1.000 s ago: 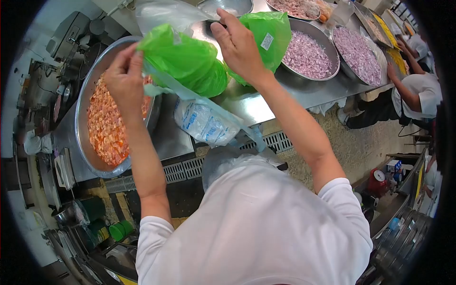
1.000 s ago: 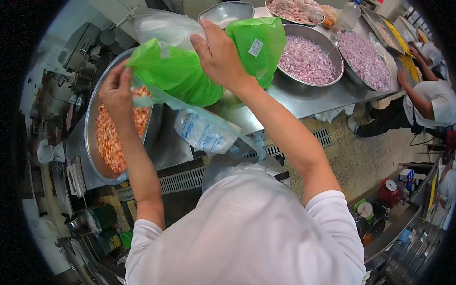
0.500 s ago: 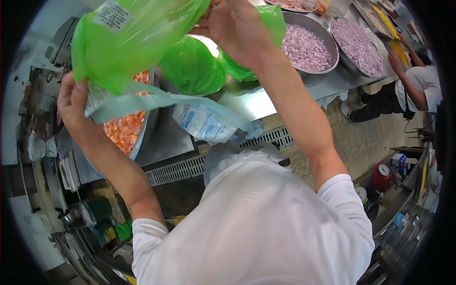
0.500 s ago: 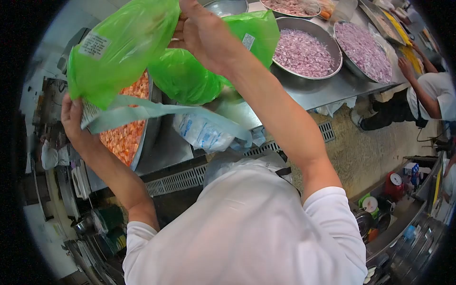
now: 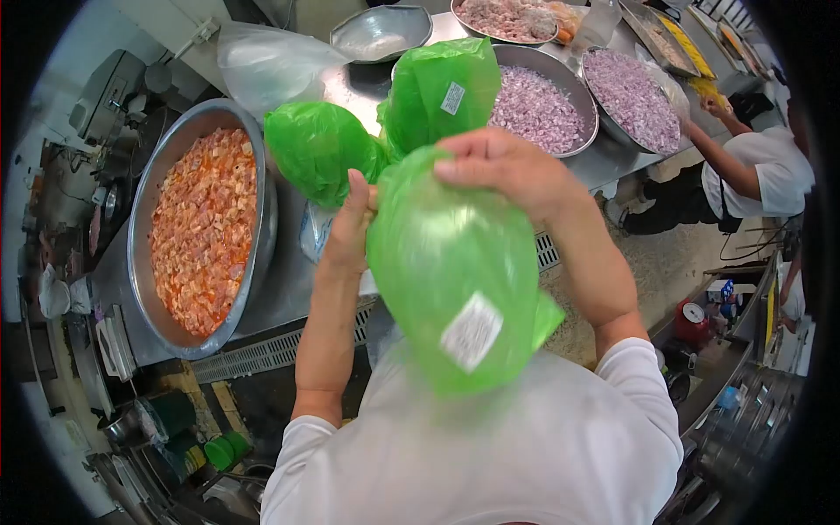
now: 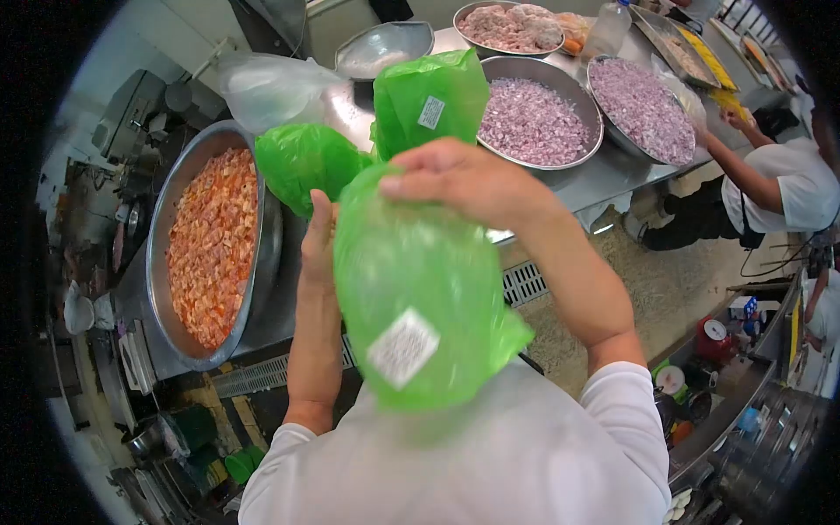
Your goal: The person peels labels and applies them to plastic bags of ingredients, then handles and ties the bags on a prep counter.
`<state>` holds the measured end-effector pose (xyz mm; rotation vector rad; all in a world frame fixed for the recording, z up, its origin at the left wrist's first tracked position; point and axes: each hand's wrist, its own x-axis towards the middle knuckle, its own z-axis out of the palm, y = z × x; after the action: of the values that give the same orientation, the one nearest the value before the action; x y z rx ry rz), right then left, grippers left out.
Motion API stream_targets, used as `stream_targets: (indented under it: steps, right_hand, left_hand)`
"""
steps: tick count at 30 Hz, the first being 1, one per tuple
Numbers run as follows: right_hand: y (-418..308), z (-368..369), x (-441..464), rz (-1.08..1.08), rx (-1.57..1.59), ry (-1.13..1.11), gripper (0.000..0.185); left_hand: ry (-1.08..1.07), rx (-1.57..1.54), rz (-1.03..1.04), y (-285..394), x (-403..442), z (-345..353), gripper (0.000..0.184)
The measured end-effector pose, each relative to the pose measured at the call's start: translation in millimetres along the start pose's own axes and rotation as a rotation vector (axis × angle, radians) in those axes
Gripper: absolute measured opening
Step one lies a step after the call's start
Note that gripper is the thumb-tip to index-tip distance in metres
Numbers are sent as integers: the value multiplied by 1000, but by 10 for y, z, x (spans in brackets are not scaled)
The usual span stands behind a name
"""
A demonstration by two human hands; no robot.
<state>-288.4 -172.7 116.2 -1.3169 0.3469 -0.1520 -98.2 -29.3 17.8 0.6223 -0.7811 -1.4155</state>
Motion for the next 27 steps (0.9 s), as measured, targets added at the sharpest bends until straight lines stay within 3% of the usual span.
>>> stream_targets:
  steps: [2,5,7,9,10,12,18,21,22,24,27]
  right_hand:
    - [83,-475,169,5,5,35,27]
    - [-18,-863,277,-86,141,158,24]
    - [-215,-873,312,-219,281,288,23]
    - [-215,-1155,650,-266,120,315,24]
    - [-182,-1334,877,-292,38,326,24]
    - [246,-1776,1465,-393,211,396,25]
    - [454,-1988,1639,-247,108,364,24]
    - [586,-2241,1706,-171,91,240,23]
    - [579,-2313,1746,-162,98,183,22]
    - [519,-2082,1622,-150,-56,295,21]
    - [90,-1941,1483,-178,-656,246,22]
  left_hand:
    - [38,-122,-12,-56,55,16,56]
    - [282,-16,91,45,245,191,41]
    - [290,-92,87,262,581,23,30]
    - [218,-127,173,302,977,-282,22]
    - [340,-95,165,289,1152,-348,21]
    - [583,-31,151,172,1434,-377,21]
    - [868,227,-123,-453,1425,-710,22]
    - [902,209,-145,-635,1361,-817,22]
    - [929,229,-67,-653,1373,-799,22]
    - [981,268,88,-663,1424,-729,21]
    - [964,300,267,-468,1410,-508,19]
